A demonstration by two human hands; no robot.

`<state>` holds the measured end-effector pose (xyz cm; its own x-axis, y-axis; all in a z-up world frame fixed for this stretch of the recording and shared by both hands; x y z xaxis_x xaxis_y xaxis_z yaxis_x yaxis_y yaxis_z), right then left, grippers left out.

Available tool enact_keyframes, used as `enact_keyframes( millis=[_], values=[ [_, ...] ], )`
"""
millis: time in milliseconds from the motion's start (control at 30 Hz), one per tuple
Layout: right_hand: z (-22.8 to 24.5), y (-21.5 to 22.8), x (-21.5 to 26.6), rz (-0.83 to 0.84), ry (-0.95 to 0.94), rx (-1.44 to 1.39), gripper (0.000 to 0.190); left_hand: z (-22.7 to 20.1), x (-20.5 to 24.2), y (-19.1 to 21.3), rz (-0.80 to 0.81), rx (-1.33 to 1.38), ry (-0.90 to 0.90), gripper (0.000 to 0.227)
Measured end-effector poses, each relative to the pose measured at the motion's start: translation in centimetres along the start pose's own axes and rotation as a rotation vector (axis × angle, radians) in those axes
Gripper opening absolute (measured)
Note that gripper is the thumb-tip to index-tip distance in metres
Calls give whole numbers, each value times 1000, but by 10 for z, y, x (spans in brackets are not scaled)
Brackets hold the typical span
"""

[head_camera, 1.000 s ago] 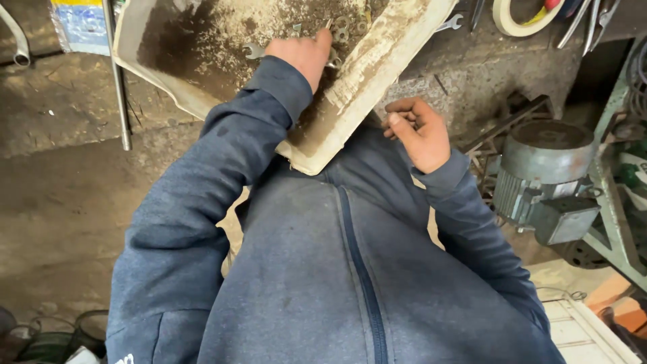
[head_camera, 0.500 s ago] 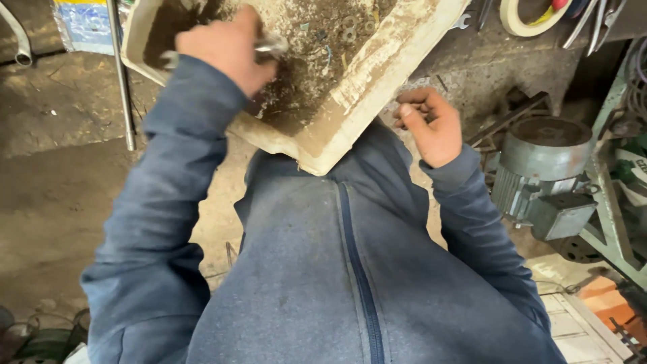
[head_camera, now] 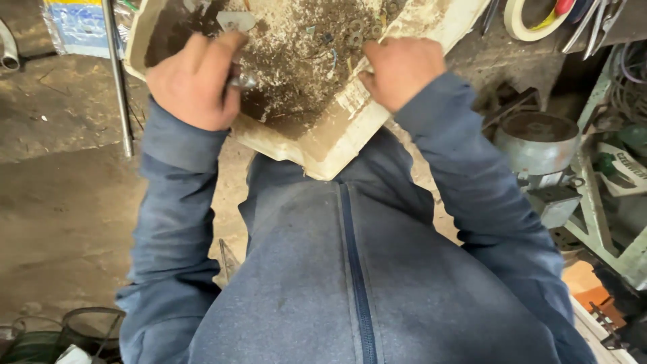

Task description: The person works on an electric motor mounted to a machine, using a wrench to loosen and remove bolts from the motor housing. They pick up fasteners from a dirty plastic tray on the floor, carry the motor across the workshop, and continue unscrewing and adjusting parts of the motor by hand.

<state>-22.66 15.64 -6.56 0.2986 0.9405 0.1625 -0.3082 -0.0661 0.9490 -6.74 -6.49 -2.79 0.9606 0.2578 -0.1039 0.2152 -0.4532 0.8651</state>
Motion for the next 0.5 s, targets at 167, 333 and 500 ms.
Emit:
enact_keyframes(
  millis=[167,333,500],
  values=[
    [7,-63,-4,428,-100,121,59,5,3,-10,-37,-53,-17,56],
    [42,-50,-1,576,88,-55,58,9,2,-13,-23,-66,-10,56],
    [36,-22,3,217,136,-107,36,12,1,-16,-24,-33,-39,54]
  ],
)
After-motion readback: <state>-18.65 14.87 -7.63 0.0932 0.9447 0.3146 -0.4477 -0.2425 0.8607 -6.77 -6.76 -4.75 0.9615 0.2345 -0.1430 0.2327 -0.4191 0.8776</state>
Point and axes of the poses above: each hand's wrist, its own x-axis away from the middle knuckle, its own y-axis out of the back of the hand, z = x × y, the point moved 6 cm from there along -x, towards the middle knuckle, and after that the axes turned 8 degrees about y, right-handed, at the moved point
